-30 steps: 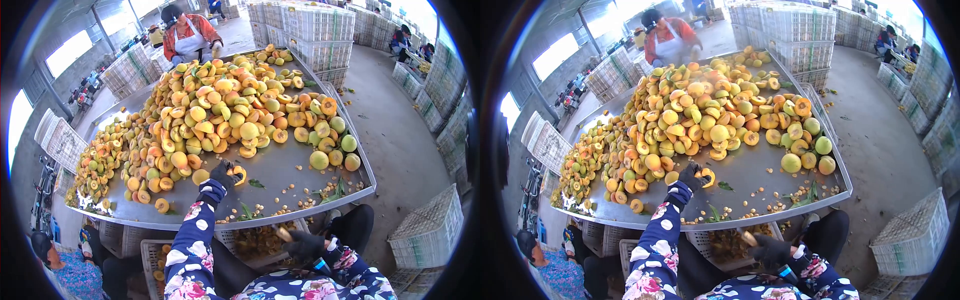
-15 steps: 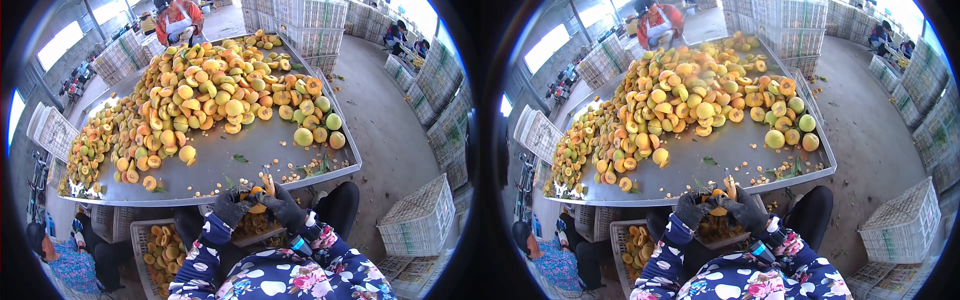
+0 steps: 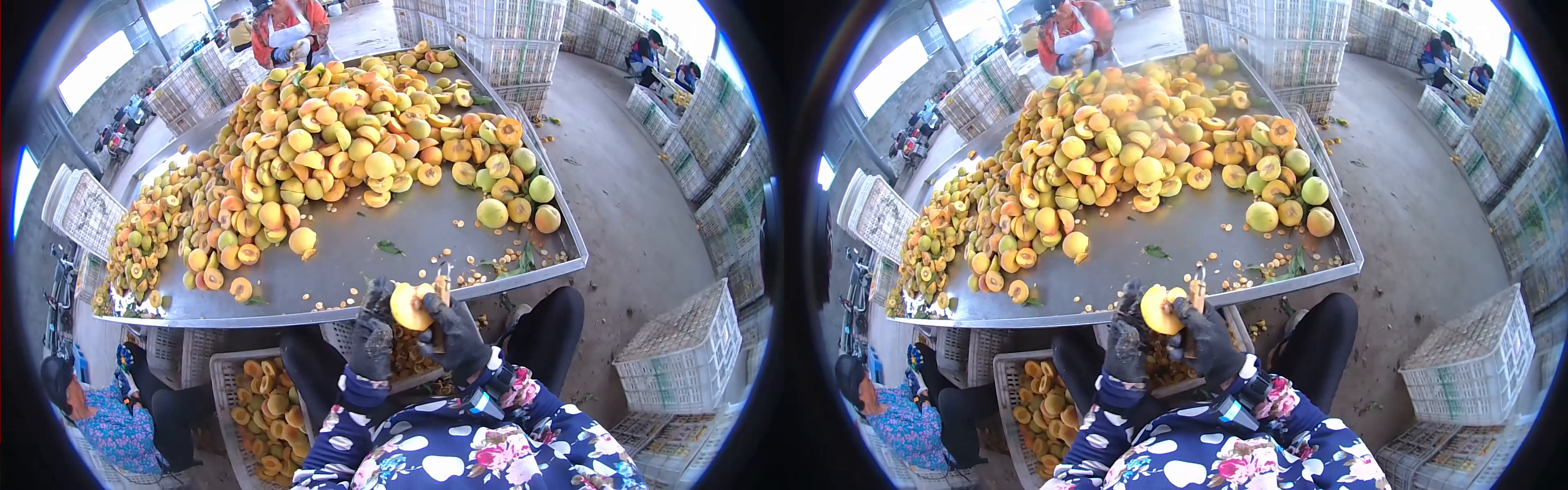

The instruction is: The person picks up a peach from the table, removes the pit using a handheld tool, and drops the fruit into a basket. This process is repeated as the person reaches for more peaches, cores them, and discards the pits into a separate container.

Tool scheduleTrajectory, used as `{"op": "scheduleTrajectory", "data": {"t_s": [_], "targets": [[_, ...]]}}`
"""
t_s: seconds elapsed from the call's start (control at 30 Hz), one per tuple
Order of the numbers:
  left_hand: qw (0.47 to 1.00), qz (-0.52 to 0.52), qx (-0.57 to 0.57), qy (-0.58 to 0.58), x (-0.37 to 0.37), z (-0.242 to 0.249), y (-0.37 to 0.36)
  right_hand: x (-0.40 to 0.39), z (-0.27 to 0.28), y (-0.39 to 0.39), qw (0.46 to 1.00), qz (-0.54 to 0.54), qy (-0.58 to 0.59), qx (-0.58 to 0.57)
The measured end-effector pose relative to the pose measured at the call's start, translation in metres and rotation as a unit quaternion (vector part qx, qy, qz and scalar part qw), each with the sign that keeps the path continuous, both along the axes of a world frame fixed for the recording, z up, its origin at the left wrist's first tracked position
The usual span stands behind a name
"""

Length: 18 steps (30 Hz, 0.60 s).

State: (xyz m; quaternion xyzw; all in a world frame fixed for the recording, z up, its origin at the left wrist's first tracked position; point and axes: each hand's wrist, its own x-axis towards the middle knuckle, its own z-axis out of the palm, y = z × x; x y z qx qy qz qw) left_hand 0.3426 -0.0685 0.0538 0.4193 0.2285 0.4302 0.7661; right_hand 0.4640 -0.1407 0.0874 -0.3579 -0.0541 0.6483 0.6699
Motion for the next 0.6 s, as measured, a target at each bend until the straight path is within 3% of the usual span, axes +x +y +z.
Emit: {"op": "scheduleTrajectory", "data": {"t_s": [0.03, 0.07, 0.13, 0.2, 0.3, 0.33, 0.37, 0.47, 0.6], "targets": [[0.999, -0.003, -0.032, -0.038, 0.004, -0.001, -0.005, -0.008, 0.003, 0.002, 0.999, 0.015, -0.031, -0.013], [0.995, -0.006, -0.065, -0.077, 0.007, 0.001, -0.009, -0.022, -0.007, 0.01, 0.999, -0.006, 0.004, 0.043], [0.963, 0.05, -0.186, -0.188, 0.013, 0.01, -0.012, -0.028, -0.016, 0.003, 0.988, 0.038, -0.124, 0.085], [0.979, 0.054, -0.14, -0.14, 0.007, 0.003, -0.002, -0.016, -0.006, -0.001, 0.968, 0.105, -0.219, 0.056], [0.942, -0.007, -0.223, -0.25, -0.002, 0.005, 0.004, 0.003, 0.018, -0.013, 0.908, 0.192, -0.373, 0.007], [0.953, -0.007, -0.2, -0.226, -0.003, 0.004, 0.007, 0.007, 0.022, -0.016, 0.878, 0.218, -0.425, -0.012], [0.963, -0.007, -0.178, -0.202, -0.004, 0.002, 0.009, 0.006, -0.014, -0.014, 0.76, 0.118, -0.624, 0.136], [0.975, -0.02, -0.14, -0.172, -0.006, -0.007, 0.012, 0.0, -0.013, -0.014, 0.676, 0.216, -0.697, 0.102], [0.992, 0.015, -0.103, -0.075, -0.007, -0.005, 0.006, -0.004, 0.01, -0.016, 0.645, 0.213, -0.731, 0.073]]}}
